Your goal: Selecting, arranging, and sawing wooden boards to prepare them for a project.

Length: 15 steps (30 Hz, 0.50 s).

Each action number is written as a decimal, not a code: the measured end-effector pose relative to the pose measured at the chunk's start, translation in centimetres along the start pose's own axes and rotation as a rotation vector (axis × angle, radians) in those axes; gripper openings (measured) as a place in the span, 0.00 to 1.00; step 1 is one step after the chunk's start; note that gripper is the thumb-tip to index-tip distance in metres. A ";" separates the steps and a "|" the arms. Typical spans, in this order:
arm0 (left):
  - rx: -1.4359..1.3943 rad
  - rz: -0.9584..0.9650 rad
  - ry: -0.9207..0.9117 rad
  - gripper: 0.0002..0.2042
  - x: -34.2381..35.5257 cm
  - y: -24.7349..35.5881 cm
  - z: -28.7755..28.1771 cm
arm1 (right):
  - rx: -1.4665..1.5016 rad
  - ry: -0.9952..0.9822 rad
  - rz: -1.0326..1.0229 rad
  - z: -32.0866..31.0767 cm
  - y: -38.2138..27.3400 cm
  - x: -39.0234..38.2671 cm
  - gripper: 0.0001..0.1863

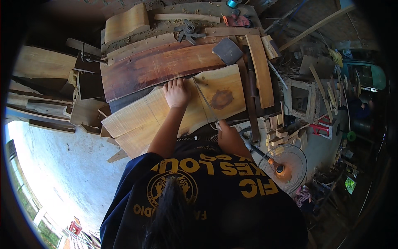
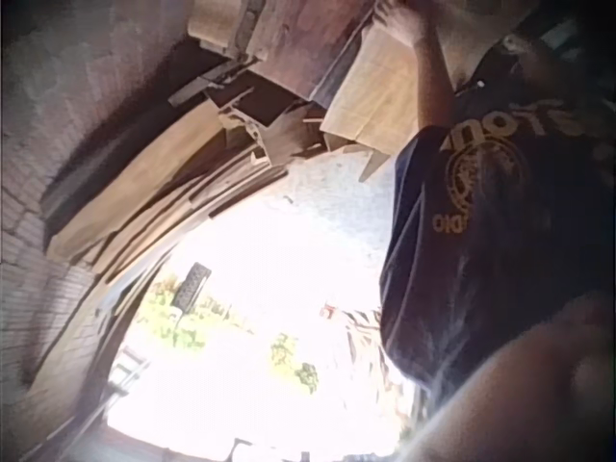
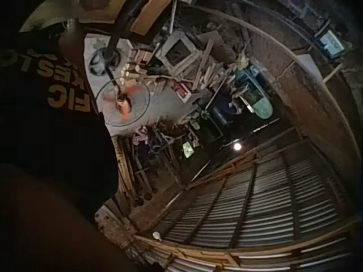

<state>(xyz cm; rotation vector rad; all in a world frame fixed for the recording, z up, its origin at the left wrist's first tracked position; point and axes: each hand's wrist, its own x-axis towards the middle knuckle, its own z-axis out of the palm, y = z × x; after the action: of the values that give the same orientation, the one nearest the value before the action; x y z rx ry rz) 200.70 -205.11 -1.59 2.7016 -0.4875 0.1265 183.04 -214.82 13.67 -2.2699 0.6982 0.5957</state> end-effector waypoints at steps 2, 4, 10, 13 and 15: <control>-0.011 0.023 0.019 0.12 -0.1 -0.1 0.1 | -0.024 -0.030 0.078 -0.2 0.3 -0.1 0.10; -0.019 0.022 0.042 0.12 -0.1 -0.1 0.2 | 0.004 0.020 0.021 0.1 0.1 1.6 0.10; -0.019 -0.019 0.042 0.13 -0.1 0.0 0.1 | 0.017 0.123 -0.136 1.2 -0.8 5.8 0.10; -0.027 -0.011 0.072 0.13 0.0 0.0 0.0 | 0.043 0.064 -0.118 0.4 0.8 1.4 0.08; -0.040 0.006 0.092 0.13 0.1 0.0 0.1 | 0.055 0.020 -0.103 0.2 1.5 0.1 0.08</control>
<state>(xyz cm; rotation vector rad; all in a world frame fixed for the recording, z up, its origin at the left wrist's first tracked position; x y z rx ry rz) 200.84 -205.14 -1.64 2.6421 -0.4661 0.2397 182.13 -215.66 12.76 -2.2476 0.5964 0.4998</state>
